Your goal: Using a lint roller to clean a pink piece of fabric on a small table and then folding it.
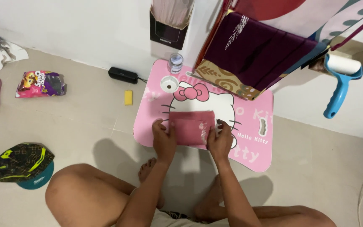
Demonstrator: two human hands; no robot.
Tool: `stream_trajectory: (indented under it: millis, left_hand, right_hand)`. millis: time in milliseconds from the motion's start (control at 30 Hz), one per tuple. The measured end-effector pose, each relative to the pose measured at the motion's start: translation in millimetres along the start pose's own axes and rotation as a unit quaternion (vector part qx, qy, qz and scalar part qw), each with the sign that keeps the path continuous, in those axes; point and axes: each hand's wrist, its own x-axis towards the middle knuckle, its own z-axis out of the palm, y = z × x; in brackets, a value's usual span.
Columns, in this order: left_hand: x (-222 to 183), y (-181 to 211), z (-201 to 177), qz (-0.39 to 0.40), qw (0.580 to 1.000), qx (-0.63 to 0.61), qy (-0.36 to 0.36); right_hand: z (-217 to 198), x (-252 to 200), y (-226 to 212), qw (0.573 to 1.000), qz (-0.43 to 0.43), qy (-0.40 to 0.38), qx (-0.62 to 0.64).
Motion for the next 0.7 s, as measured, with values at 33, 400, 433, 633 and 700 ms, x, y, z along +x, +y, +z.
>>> stream_trajectory:
  millis: [33,400,433,633,700]
  left_hand:
    - [-5,9,-4,0.084,0.994,0.048,0.042]
    - [16,-45,47,0.401,0.873,0.274,-0.044]
    - [19,-50,48,0.368,0.878,0.297,-0.075]
    - [18,-58,55,0.359,0.878,0.311,-0.066]
    - [11,-57,64,0.35,0.885,0.305,-0.049]
  right_hand:
    - [-11,-1,-11,0.994,-0.091,0.06,0.006]
    - [45,-12,-3,0.962,-0.201,-0.128,-0.135]
    - [43,-12,-2,0.96,-0.161,-0.178,-0.145]
    - [47,-4,8,0.946,-0.141,-0.237,-0.169]
    - [48,9,19,0.94,-0.167,-0.24,-0.175]
